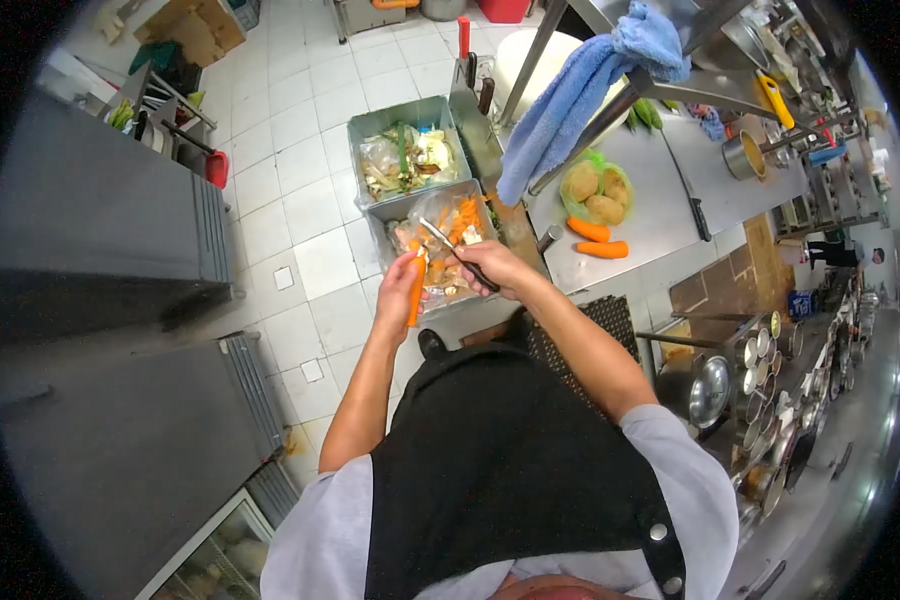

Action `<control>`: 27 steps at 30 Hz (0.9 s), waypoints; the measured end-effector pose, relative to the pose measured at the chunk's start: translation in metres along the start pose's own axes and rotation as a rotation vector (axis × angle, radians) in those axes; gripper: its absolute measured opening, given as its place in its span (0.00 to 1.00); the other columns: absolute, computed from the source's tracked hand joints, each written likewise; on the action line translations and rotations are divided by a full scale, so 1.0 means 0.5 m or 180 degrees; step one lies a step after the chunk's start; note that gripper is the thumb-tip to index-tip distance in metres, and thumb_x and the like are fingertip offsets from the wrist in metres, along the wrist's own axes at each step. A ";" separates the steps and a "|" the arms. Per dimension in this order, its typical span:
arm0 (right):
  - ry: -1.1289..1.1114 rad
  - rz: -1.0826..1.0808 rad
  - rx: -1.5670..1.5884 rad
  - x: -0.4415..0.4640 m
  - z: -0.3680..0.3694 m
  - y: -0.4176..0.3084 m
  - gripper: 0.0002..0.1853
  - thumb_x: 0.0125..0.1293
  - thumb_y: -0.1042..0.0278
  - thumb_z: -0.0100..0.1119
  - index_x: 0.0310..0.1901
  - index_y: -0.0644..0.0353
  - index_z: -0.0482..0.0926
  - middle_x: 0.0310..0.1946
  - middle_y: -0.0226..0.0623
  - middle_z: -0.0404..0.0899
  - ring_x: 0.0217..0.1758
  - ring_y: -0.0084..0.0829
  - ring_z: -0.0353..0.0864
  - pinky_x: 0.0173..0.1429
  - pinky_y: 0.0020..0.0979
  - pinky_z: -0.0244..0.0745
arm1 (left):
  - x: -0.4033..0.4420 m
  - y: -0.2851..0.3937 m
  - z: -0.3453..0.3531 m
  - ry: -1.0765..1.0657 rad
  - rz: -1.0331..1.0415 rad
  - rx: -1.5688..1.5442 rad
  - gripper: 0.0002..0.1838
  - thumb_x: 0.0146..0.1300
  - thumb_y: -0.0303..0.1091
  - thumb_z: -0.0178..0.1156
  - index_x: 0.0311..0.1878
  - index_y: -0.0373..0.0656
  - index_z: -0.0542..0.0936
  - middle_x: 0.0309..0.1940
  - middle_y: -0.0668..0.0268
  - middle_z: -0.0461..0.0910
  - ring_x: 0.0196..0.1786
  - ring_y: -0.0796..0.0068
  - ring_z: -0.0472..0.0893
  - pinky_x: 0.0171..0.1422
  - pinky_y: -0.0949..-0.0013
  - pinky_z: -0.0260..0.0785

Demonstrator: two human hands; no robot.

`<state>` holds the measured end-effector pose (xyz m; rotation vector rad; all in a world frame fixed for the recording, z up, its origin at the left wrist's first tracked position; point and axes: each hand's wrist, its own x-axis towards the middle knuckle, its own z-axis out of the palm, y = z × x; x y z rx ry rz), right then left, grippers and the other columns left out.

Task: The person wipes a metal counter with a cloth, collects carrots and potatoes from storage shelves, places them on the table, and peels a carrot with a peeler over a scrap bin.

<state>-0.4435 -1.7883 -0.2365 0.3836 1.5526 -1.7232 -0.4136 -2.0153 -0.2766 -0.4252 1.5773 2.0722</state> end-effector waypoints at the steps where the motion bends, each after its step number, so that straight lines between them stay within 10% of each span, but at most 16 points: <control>1: -0.0035 0.0131 0.0241 -0.010 0.005 -0.005 0.17 0.81 0.55 0.51 0.51 0.61 0.82 0.22 0.25 0.72 0.19 0.20 0.71 0.21 0.25 0.65 | 0.018 -0.012 -0.001 0.0041 0.0349 0.0521 0.22 0.78 0.39 0.56 0.71 0.46 0.73 0.60 0.59 0.78 0.44 0.69 0.82 0.44 0.69 0.77; 5: -0.0271 0.0174 0.0394 -0.039 0.035 -0.005 0.19 0.82 0.55 0.49 0.52 0.62 0.83 0.21 0.25 0.70 0.17 0.20 0.68 0.20 0.26 0.63 | 0.052 0.003 0.026 -0.0132 0.1388 0.1433 0.21 0.70 0.33 0.63 0.65 0.40 0.80 0.58 0.59 0.75 0.59 0.65 0.78 0.66 0.67 0.70; 10: -0.0361 0.0227 0.0370 -0.061 0.024 -0.008 0.19 0.82 0.57 0.48 0.51 0.64 0.83 0.19 0.25 0.70 0.15 0.20 0.66 0.17 0.25 0.60 | 0.104 -0.046 0.008 -0.0312 0.1870 0.1671 0.14 0.72 0.33 0.58 0.55 0.39 0.86 0.53 0.63 0.74 0.52 0.71 0.79 0.56 0.68 0.73; 15: 0.0180 -0.0091 -0.0979 -0.097 0.042 -0.029 0.18 0.79 0.54 0.53 0.50 0.60 0.84 0.18 0.30 0.72 0.19 0.23 0.71 0.23 0.28 0.66 | 0.203 -0.128 -0.037 -0.0009 0.0721 0.2023 0.17 0.68 0.40 0.62 0.54 0.42 0.87 0.52 0.56 0.82 0.49 0.56 0.82 0.54 0.56 0.76; 18: 0.0950 -0.1688 -0.2754 -0.068 -0.001 0.044 0.17 0.76 0.55 0.57 0.50 0.62 0.83 0.23 0.40 0.77 0.26 0.31 0.78 0.32 0.38 0.73 | 0.235 -0.169 -0.083 -0.0003 0.0658 0.4109 0.26 0.61 0.47 0.69 0.60 0.44 0.85 0.51 0.50 0.84 0.52 0.45 0.83 0.59 0.49 0.76; 21: 0.1304 -0.2561 -0.1962 -0.096 -0.020 0.092 0.18 0.73 0.56 0.61 0.49 0.65 0.82 0.30 0.48 0.81 0.34 0.38 0.82 0.43 0.44 0.75 | 0.182 -0.157 -0.098 0.0225 0.0764 0.3738 0.34 0.56 0.49 0.72 0.66 0.46 0.80 0.51 0.45 0.85 0.50 0.41 0.85 0.60 0.49 0.77; 27: 0.1323 -0.1788 -0.2197 -0.195 -0.155 0.217 0.19 0.68 0.54 0.65 0.45 0.65 0.82 0.35 0.56 0.83 0.39 0.54 0.84 0.45 0.46 0.77 | 0.227 -0.332 -0.262 0.1131 -0.0320 0.2551 0.20 0.69 0.51 0.62 0.50 0.43 0.80 0.26 0.61 0.79 0.20 0.68 0.76 0.20 0.61 0.68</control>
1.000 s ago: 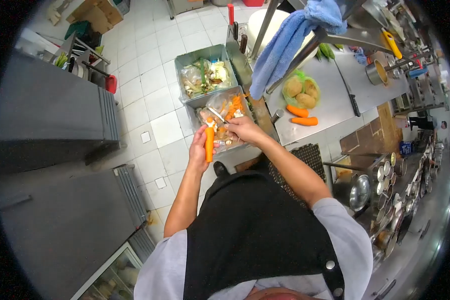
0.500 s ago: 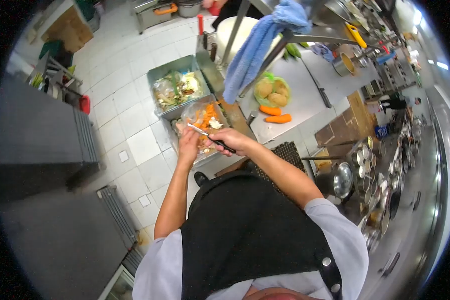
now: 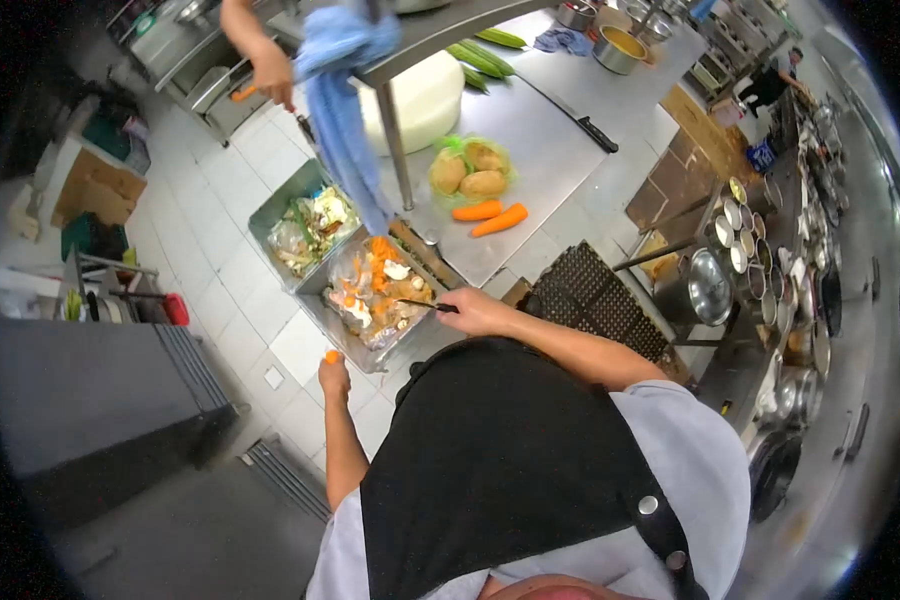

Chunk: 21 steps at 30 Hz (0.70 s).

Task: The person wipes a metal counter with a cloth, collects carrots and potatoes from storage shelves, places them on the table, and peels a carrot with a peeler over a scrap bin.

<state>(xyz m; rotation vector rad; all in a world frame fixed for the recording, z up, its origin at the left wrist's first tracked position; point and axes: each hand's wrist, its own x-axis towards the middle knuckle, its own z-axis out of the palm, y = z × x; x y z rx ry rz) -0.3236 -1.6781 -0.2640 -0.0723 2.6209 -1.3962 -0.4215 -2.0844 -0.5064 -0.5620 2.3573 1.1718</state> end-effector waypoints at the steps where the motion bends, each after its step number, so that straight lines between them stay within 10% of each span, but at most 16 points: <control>1: 0.0092 -0.0046 0.0078 -0.019 -0.008 0.038 0.20 0.68 0.51 0.66 0.47 0.63 0.84 0.35 0.56 0.83 0.39 0.55 0.84 0.45 0.48 0.78 | -0.038 0.035 -0.013 -0.0141 -0.0357 -0.0296 0.22 0.71 0.55 0.60 0.45 0.43 0.78 0.24 0.62 0.77 0.18 0.69 0.73 0.18 0.64 0.65; 5: -0.0017 0.0316 -0.0169 -0.095 -0.127 0.090 0.23 0.67 0.46 0.66 0.44 0.64 0.86 0.36 0.58 0.84 0.39 0.55 0.85 0.43 0.49 0.77 | -0.165 0.143 0.011 -0.0027 -0.1048 -0.1315 0.29 0.74 0.65 0.52 0.38 0.45 0.76 0.16 0.66 0.70 0.14 0.73 0.67 0.16 0.69 0.58; 11: 0.0296 0.0904 0.0382 -0.171 -0.309 0.193 0.29 0.70 0.41 0.61 0.39 0.69 0.85 0.30 0.58 0.83 0.35 0.53 0.85 0.43 0.47 0.77 | -0.229 0.235 0.080 0.0641 -0.1211 -0.1355 0.21 0.75 0.54 0.58 0.42 0.43 0.78 0.19 0.67 0.72 0.15 0.74 0.68 0.18 0.71 0.59; 15: 0.0329 0.1007 0.0631 -0.193 -0.439 0.269 0.30 0.71 0.40 0.60 0.40 0.68 0.85 0.30 0.58 0.83 0.32 0.52 0.83 0.43 0.49 0.76 | -0.393 0.411 0.190 0.1230 0.1387 -0.0639 0.16 0.70 0.38 0.65 0.53 0.36 0.79 0.34 0.62 0.81 0.32 0.67 0.80 0.38 0.68 0.74; 17: 0.0412 0.1041 0.0683 -0.169 -0.439 0.383 0.28 0.72 0.43 0.62 0.46 0.67 0.86 0.24 0.44 0.81 0.26 0.36 0.80 0.32 0.40 0.74 | -0.549 0.608 0.283 0.1367 0.2623 -0.0485 0.15 0.70 0.35 0.66 0.52 0.35 0.79 0.38 0.62 0.81 0.40 0.67 0.82 0.47 0.64 0.76; 19: 0.0297 0.1126 0.1179 -0.153 -0.475 0.423 0.26 0.72 0.45 0.63 0.52 0.65 0.84 0.22 0.35 0.80 0.22 0.26 0.77 0.26 0.33 0.71 | -0.572 0.669 0.364 0.0452 0.2407 0.0159 0.24 0.63 0.27 0.66 0.62 0.32 0.78 0.55 0.51 0.82 0.56 0.55 0.82 0.63 0.58 0.74; 21: 0.0019 0.1298 0.2168 -0.129 -0.538 0.370 0.26 0.72 0.46 0.64 0.56 0.64 0.81 0.25 0.31 0.80 0.22 0.22 0.75 0.23 0.28 0.69 | -0.614 0.795 0.460 -0.0004 0.3091 0.1195 0.24 0.62 0.27 0.67 0.62 0.41 0.80 0.51 0.50 0.84 0.52 0.46 0.83 0.59 0.54 0.76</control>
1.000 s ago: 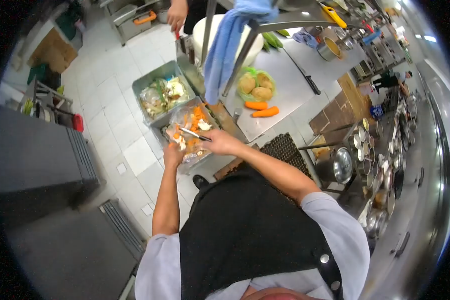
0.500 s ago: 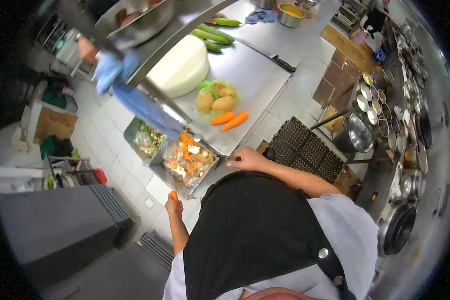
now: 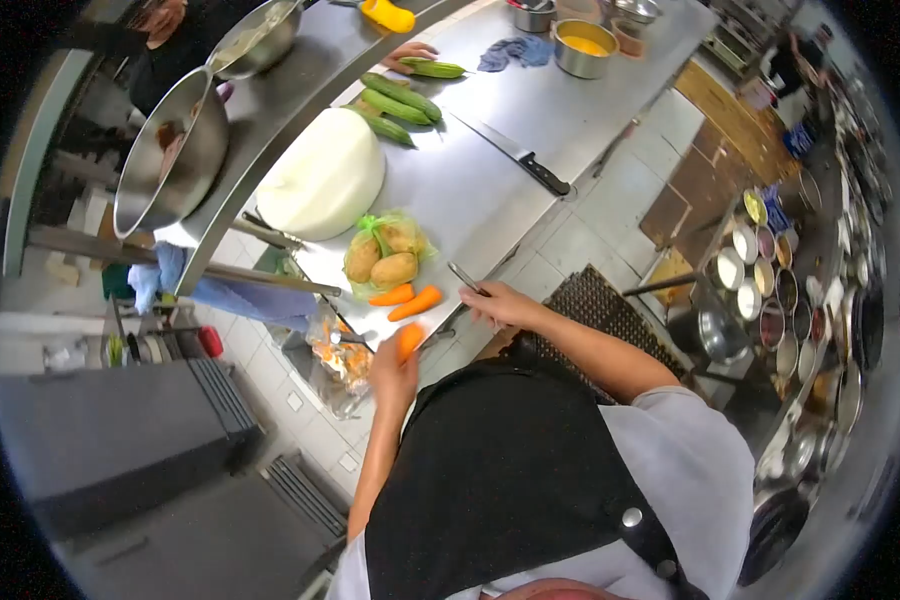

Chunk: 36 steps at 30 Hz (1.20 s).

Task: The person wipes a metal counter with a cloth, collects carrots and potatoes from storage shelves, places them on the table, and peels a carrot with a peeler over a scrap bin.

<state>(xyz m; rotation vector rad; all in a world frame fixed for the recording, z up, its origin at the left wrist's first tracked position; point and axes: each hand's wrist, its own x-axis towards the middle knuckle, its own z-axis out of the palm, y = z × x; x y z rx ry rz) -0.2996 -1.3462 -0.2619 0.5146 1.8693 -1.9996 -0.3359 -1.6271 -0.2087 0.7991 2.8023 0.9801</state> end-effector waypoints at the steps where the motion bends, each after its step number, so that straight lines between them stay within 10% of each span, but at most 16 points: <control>1: -0.0160 -0.0014 0.0068 0.009 -0.002 -0.022 0.26 0.71 0.48 0.65 0.57 0.63 0.80 0.25 0.30 0.79 0.21 0.21 0.74 0.22 0.26 0.68 | 0.038 0.034 0.038 0.0057 0.0306 -0.0010 0.23 0.62 0.28 0.67 0.62 0.44 0.80 0.47 0.51 0.84 0.50 0.45 0.82 0.55 0.53 0.76; 4: -0.0386 -0.0089 0.0128 0.055 -0.020 -0.052 0.26 0.69 0.52 0.69 0.59 0.61 0.78 0.27 0.28 0.78 0.20 0.19 0.72 0.20 0.21 0.65 | 0.147 0.084 0.123 -0.0465 0.0134 0.0008 0.28 0.62 0.29 0.68 0.66 0.43 0.77 0.49 0.50 0.83 0.50 0.44 0.82 0.55 0.51 0.75; 10: 0.0099 -0.0018 -0.0292 0.178 -0.075 -0.082 0.26 0.63 0.57 0.74 0.60 0.56 0.79 0.26 0.28 0.78 0.20 0.19 0.72 0.20 0.23 0.65 | 0.114 0.065 0.145 0.0840 0.0169 0.0222 0.32 0.66 0.34 0.69 0.72 0.40 0.72 0.59 0.48 0.80 0.55 0.47 0.83 0.59 0.53 0.76; 12: -0.0136 0.0130 -0.0544 0.213 -0.092 -0.091 0.28 0.63 0.57 0.74 0.61 0.56 0.79 0.27 0.29 0.79 0.20 0.20 0.73 0.21 0.24 0.67 | 0.030 0.035 0.131 0.0243 -0.0335 -0.0205 0.32 0.66 0.36 0.69 0.71 0.38 0.72 0.59 0.48 0.81 0.55 0.48 0.84 0.60 0.55 0.76; 16: 0.1140 -0.2190 -0.2054 0.307 -0.100 0.042 0.30 0.65 0.57 0.72 0.65 0.61 0.76 0.29 0.32 0.81 0.23 0.21 0.74 0.25 0.26 0.70 | -0.196 -0.039 0.118 -0.0719 -0.1861 -0.0919 0.30 0.64 0.34 0.67 0.69 0.37 0.76 0.57 0.48 0.84 0.55 0.51 0.86 0.62 0.57 0.76; 18: 0.0875 -0.1292 -0.1300 0.262 -0.084 0.019 0.32 0.67 0.57 0.71 0.68 0.64 0.73 0.29 0.33 0.81 0.24 0.22 0.74 0.28 0.28 0.71 | -0.391 -0.152 0.164 -0.0656 -0.2289 -0.0892 0.29 0.62 0.31 0.66 0.68 0.39 0.77 0.56 0.47 0.84 0.55 0.50 0.85 0.62 0.55 0.76; 24: 0.1739 -0.1065 -0.1120 0.050 0.018 0.084 0.21 0.71 0.55 0.67 0.26 0.64 0.78 0.18 0.29 0.74 0.22 0.20 0.70 0.27 0.31 0.66 | -1.054 -0.239 0.223 -0.1325 -0.3478 -0.0185 0.31 0.62 0.31 0.64 0.70 0.44 0.70 0.52 0.44 0.82 0.52 0.44 0.83 0.61 0.52 0.75; 30: -0.0246 -0.0872 -0.3490 -0.060 0.246 0.371 0.32 0.71 0.39 0.61 0.31 0.71 0.81 0.20 0.45 0.79 0.26 0.37 0.81 0.33 0.43 0.72 | -1.226 -0.146 0.169 0.0665 -0.4382 -0.1538 0.19 0.64 0.29 0.63 0.57 0.41 0.72 0.46 0.48 0.81 0.46 0.50 0.83 0.56 0.56 0.76; 36: -0.1484 0.0475 -0.3607 0.005 0.497 0.506 0.20 0.68 0.53 0.68 0.33 0.67 0.85 0.24 0.40 0.82 0.23 0.32 0.80 0.28 0.37 0.70 | -1.222 -0.060 -0.308 0.3935 -0.2781 -0.1515 0.08 0.65 0.27 0.62 0.45 0.38 0.75 0.39 0.52 0.80 0.41 0.57 0.82 0.50 0.60 0.77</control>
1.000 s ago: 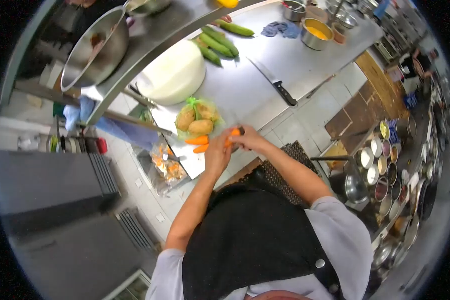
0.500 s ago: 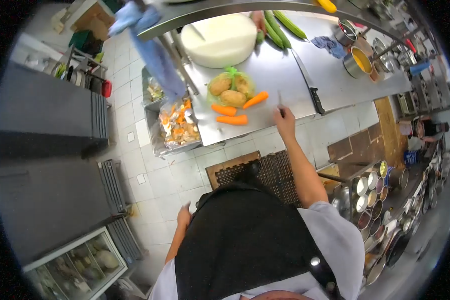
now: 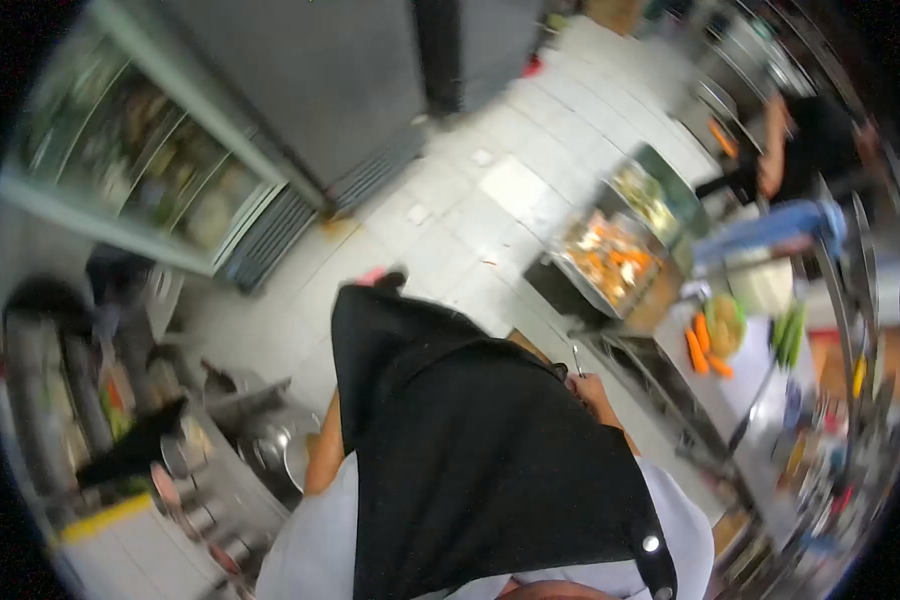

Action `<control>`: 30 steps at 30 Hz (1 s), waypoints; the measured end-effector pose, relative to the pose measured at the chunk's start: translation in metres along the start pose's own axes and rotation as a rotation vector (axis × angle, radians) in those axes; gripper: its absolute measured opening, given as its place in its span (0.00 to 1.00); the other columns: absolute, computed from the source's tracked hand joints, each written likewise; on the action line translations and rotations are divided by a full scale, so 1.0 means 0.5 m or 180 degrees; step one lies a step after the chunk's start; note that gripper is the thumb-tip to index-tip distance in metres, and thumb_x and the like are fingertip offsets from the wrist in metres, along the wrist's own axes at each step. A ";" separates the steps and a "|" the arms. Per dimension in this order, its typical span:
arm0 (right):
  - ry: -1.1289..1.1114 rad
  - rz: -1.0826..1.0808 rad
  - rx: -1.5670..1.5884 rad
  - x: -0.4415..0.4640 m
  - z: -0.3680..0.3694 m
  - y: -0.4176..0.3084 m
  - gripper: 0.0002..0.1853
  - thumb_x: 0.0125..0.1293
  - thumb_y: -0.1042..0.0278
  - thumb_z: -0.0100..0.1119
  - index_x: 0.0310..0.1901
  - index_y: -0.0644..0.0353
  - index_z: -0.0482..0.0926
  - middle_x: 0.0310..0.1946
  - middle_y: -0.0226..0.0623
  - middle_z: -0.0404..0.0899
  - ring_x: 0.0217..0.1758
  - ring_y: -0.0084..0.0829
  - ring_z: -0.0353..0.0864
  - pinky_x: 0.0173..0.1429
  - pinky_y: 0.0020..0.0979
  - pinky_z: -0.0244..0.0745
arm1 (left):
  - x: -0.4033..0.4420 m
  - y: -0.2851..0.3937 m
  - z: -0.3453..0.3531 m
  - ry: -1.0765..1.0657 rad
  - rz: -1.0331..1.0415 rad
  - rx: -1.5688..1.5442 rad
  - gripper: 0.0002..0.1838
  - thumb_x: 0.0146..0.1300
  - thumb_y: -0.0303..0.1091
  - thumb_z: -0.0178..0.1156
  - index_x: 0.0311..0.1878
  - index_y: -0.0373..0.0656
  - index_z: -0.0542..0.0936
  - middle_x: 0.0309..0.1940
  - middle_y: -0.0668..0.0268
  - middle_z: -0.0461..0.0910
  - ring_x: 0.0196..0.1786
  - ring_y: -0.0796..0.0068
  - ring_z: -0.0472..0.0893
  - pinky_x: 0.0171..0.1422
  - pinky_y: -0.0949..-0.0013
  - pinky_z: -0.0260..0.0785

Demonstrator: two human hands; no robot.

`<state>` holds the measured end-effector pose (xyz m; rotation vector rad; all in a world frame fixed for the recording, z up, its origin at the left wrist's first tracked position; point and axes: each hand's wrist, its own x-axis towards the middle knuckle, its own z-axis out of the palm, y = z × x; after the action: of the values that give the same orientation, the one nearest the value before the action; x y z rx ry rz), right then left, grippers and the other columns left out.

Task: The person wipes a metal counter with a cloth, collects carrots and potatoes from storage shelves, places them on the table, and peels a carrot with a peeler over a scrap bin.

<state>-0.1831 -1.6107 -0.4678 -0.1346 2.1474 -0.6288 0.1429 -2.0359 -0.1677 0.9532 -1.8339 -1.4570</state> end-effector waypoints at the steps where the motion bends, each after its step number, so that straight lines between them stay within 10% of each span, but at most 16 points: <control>1: -0.0078 0.0021 0.0027 -0.005 -0.008 -0.063 0.18 0.68 0.56 0.69 0.32 0.67 0.84 0.23 0.39 0.82 0.22 0.31 0.80 0.27 0.35 0.69 | 0.035 0.091 -0.051 0.0277 0.0485 -0.0302 0.06 0.65 0.26 0.62 0.43 0.38 0.75 0.38 0.53 0.80 0.40 0.58 0.82 0.49 0.60 0.78; 8: -0.0519 -0.0331 -0.0542 0.139 0.037 -0.427 0.17 0.64 0.58 0.72 0.32 0.66 0.83 0.22 0.38 0.81 0.18 0.29 0.78 0.20 0.33 0.69 | -0.042 0.524 -0.334 0.0115 0.2802 0.0227 0.05 0.58 0.28 0.65 0.28 0.44 0.77 0.27 0.63 0.80 0.27 0.65 0.79 0.33 0.67 0.73; 12: -0.0787 -0.0770 -0.0697 0.239 0.156 -0.633 0.17 0.64 0.56 0.71 0.34 0.65 0.83 0.22 0.35 0.80 0.18 0.29 0.78 0.20 0.33 0.70 | -0.061 0.519 -0.462 -0.0666 0.2480 0.0458 0.27 0.77 0.44 0.54 0.77 0.62 0.67 0.76 0.50 0.66 0.72 0.47 0.72 0.75 0.37 0.66; 14: -0.0867 -0.0900 -0.1049 0.278 0.243 -0.725 0.17 0.65 0.54 0.70 0.35 0.63 0.83 0.22 0.34 0.79 0.18 0.28 0.77 0.20 0.33 0.70 | -0.115 0.519 -0.485 0.0594 0.0439 0.0089 0.17 0.69 0.41 0.60 0.58 0.53 0.74 0.52 0.55 0.73 0.50 0.55 0.77 0.54 0.53 0.70; 18: -0.1468 -0.0914 -0.1355 0.338 0.407 -0.950 0.17 0.65 0.52 0.69 0.36 0.60 0.84 0.22 0.32 0.79 0.18 0.26 0.77 0.19 0.31 0.68 | 0.064 0.250 -0.533 0.2234 0.1502 0.0793 0.12 0.65 0.34 0.60 0.50 0.43 0.81 0.46 0.56 0.80 0.50 0.53 0.81 0.58 0.61 0.73; 20: -0.1657 -0.0844 -0.1481 0.358 0.476 -1.065 0.16 0.65 0.52 0.70 0.36 0.59 0.84 0.22 0.32 0.79 0.17 0.26 0.77 0.18 0.30 0.68 | 0.118 0.109 -0.548 0.2142 0.0547 0.1522 0.11 0.63 0.30 0.60 0.46 0.38 0.84 0.43 0.56 0.84 0.50 0.52 0.83 0.60 0.65 0.75; 23: -0.2257 -0.0942 -0.1527 0.438 0.579 -1.223 0.16 0.64 0.53 0.72 0.33 0.58 0.83 0.22 0.30 0.80 0.16 0.25 0.75 0.17 0.28 0.66 | 0.030 -0.108 -0.547 0.1373 -0.2149 0.3566 0.19 0.67 0.27 0.58 0.62 0.41 0.79 0.59 0.49 0.82 0.60 0.45 0.81 0.66 0.53 0.73; 25: -0.1798 -0.1703 -0.2874 0.454 0.654 -1.343 0.14 0.66 0.55 0.71 0.33 0.58 0.83 0.20 0.29 0.79 0.15 0.26 0.76 0.16 0.30 0.67 | -0.085 -0.157 -0.527 0.1563 -0.3164 0.2967 0.28 0.64 0.34 0.63 0.68 0.42 0.75 0.64 0.45 0.78 0.63 0.45 0.80 0.68 0.49 0.71; 30: -0.2593 -0.1926 -0.3098 0.415 0.870 -1.583 0.19 0.65 0.50 0.71 0.38 0.62 0.84 0.26 0.35 0.84 0.20 0.29 0.80 0.21 0.34 0.74 | -0.253 -0.222 -0.408 0.3278 -0.3626 0.1897 0.31 0.66 0.46 0.66 0.68 0.38 0.77 0.58 0.43 0.82 0.61 0.41 0.81 0.68 0.50 0.71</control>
<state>-0.0727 -2.5306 -0.4507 -1.3443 1.3978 0.2181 0.3977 -2.0569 -0.2351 2.6661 -0.8487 -0.5121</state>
